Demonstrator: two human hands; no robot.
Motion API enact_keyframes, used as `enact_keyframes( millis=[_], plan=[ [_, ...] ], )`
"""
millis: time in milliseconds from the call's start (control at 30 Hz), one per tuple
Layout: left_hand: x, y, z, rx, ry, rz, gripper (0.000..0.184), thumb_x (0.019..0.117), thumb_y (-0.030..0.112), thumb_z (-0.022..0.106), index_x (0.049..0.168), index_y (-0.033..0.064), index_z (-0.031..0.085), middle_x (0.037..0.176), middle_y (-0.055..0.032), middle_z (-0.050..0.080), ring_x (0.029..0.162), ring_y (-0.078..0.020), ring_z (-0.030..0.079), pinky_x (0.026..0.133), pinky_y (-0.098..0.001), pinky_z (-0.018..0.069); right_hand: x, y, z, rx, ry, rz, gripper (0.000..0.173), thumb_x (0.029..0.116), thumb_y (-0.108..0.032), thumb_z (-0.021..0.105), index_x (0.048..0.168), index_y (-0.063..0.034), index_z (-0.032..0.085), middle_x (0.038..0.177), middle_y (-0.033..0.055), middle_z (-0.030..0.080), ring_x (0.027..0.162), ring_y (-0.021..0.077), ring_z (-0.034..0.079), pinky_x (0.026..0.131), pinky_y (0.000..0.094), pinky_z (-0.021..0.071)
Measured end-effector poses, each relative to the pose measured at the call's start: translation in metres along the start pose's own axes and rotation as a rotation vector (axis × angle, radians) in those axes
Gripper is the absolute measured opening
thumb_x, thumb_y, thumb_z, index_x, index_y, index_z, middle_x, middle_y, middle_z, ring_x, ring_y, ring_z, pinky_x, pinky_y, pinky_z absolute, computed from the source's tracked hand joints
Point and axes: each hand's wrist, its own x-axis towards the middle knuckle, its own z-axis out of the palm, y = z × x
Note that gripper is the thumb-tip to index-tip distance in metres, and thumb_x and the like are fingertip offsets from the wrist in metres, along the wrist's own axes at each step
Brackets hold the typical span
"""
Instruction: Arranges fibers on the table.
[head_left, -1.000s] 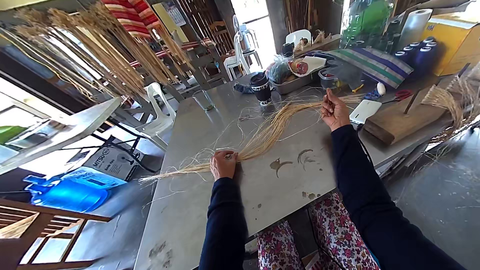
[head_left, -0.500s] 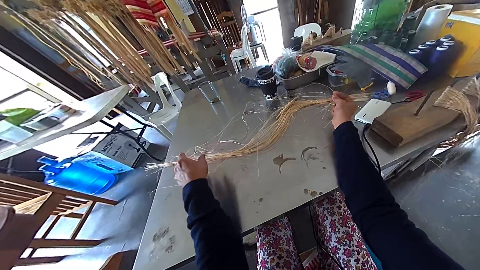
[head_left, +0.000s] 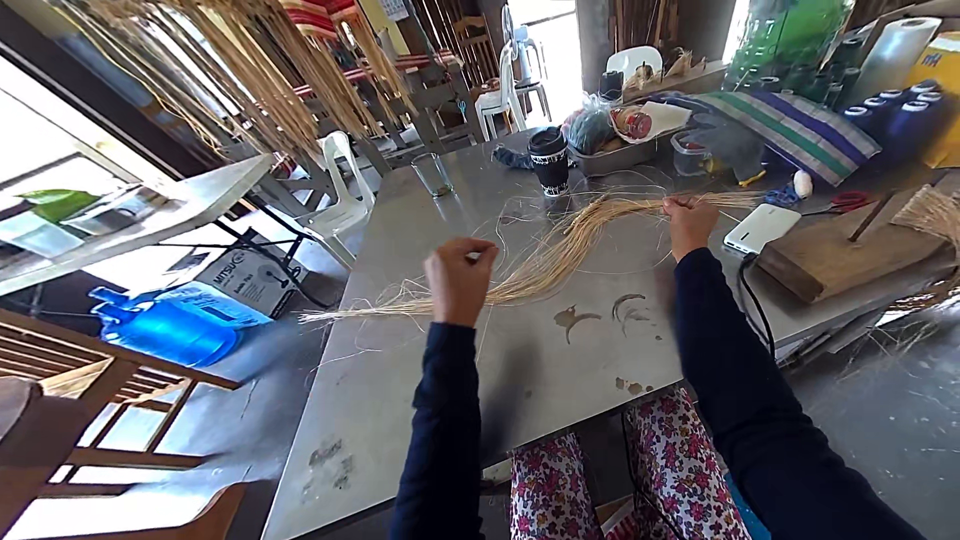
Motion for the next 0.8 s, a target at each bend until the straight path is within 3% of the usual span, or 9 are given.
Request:
enact_keyframes(
  millis=[67, 133, 167, 233, 300, 400, 567, 667, 800],
  plan=[
    [0.008, -0.013, 0.030, -0.056, -0.060, -0.038, 0.020, 0.1006, 0.011, 0.064, 0.110, -0.0029, 0.074, 0.103, -0.0202, 0.074, 0.083, -0.0301, 0.072, 0.082, -0.0502, 0.0577, -0.002, -0.001, 0.001, 0.037, -0.066, 0.017, 0.011, 0.0965, -0.008, 0.069, 0.102, 0.0006, 0.073, 0.084, 0.0045, 0.068, 0.069, 0.0067, 0.056, 0.069, 0.0268, 0.0477],
    [0.007, -0.025, 0.054, -0.097, -0.079, -0.056, 0.020, 0.1006, 0.010, 0.064, 0.111, -0.0038, 0.074, 0.103, -0.0214, 0.073, 0.081, -0.0310, 0.071, 0.082, -0.0514, 0.0576, -0.006, -0.001, 0.005, 0.135, -0.178, 0.046, 0.009, 0.0984, -0.008, 0.066, 0.103, -0.0010, 0.069, 0.076, -0.0002, 0.065, 0.051, 0.0013, 0.041, 0.048, 0.0200, 0.0350],
    [0.005, -0.029, 0.064, -0.148, -0.078, -0.072, 0.019, 0.1002, 0.010, 0.064, 0.110, -0.0037, 0.074, 0.099, -0.0197, 0.074, 0.076, -0.0270, 0.070, 0.077, -0.0473, 0.0576, -0.008, -0.003, 0.007, 0.173, -0.242, 0.076, 0.008, 0.0995, -0.009, 0.064, 0.102, -0.0019, 0.068, 0.074, -0.0016, 0.064, 0.046, 0.0000, 0.036, 0.043, 0.0187, 0.0300],
    [-0.002, -0.030, 0.077, -0.389, -0.119, -0.144, 0.017, 0.1013, 0.010, 0.063, 0.108, -0.0033, 0.073, 0.093, -0.0103, 0.073, 0.064, -0.0096, 0.061, 0.062, -0.0285, 0.0526, -0.017, -0.007, 0.012, 0.179, -0.371, 0.081, 0.009, 0.1004, -0.010, 0.064, 0.102, -0.0021, 0.068, 0.073, -0.0023, 0.064, 0.043, -0.0011, 0.033, 0.041, 0.0178, 0.0277],
    [-0.009, -0.024, 0.082, -0.765, -0.222, -0.270, 0.022, 0.1063, 0.009, 0.053, 0.115, -0.0022, 0.069, 0.099, -0.0047, 0.075, 0.061, -0.0003, 0.059, 0.053, -0.0170, 0.0466, -0.033, -0.013, 0.020, 0.109, -0.517, 0.011, 0.011, 0.0995, -0.010, 0.065, 0.103, -0.0001, 0.068, 0.074, -0.0014, 0.065, 0.046, -0.0007, 0.037, 0.043, 0.0180, 0.0312],
    [-0.011, -0.020, 0.083, -1.096, -0.302, -0.396, 0.032, 0.1115, 0.017, 0.040, 0.127, 0.0022, 0.064, 0.112, -0.0048, 0.075, 0.073, -0.0021, 0.067, 0.059, -0.0164, 0.0508, -0.063, -0.018, 0.035, -0.020, -0.748, -0.150, 0.010, 0.0960, -0.005, 0.067, 0.100, 0.0045, 0.069, 0.076, 0.0030, 0.067, 0.055, 0.0021, 0.049, 0.052, 0.0206, 0.0403],
    [-0.007, -0.022, 0.077, -1.268, -0.164, -0.405, 0.033, 0.1125, 0.020, 0.038, 0.120, 0.0048, 0.066, 0.099, -0.0024, 0.075, 0.074, -0.0036, 0.068, 0.067, -0.0172, 0.0548, -0.086, -0.014, 0.052, -0.094, -1.008, -0.254, 0.005, 0.0921, 0.001, 0.070, 0.091, 0.0060, 0.070, 0.075, 0.0048, 0.068, 0.064, 0.0051, 0.060, 0.066, 0.0240, 0.0527],
    [0.003, -0.033, 0.061, -1.345, 0.012, -0.365, 0.029, 0.1116, 0.014, 0.037, 0.103, 0.0088, 0.065, 0.081, 0.0046, 0.067, 0.068, -0.0017, 0.062, 0.066, -0.0163, 0.0544, -0.079, -0.011, 0.050, -0.170, -0.984, -0.220, 0.005, 0.0924, 0.000, 0.071, 0.092, 0.0050, 0.071, 0.075, 0.0045, 0.067, 0.064, 0.0050, 0.058, 0.066, 0.0239, 0.0511],
    [0.012, -0.064, 0.029, -1.436, 0.271, -0.351, 0.028, 0.1130, 0.019, 0.034, 0.103, 0.0166, 0.060, 0.082, 0.0096, 0.064, 0.065, 0.0027, 0.059, 0.061, -0.0114, 0.0511, -0.057, -0.010, 0.039, -0.324, -0.784, -0.216, 0.013, 0.0954, -0.006, 0.070, 0.100, 0.0057, 0.072, 0.086, 0.0128, 0.070, 0.073, 0.0164, 0.063, 0.075, 0.0366, 0.0539]
  ],
)
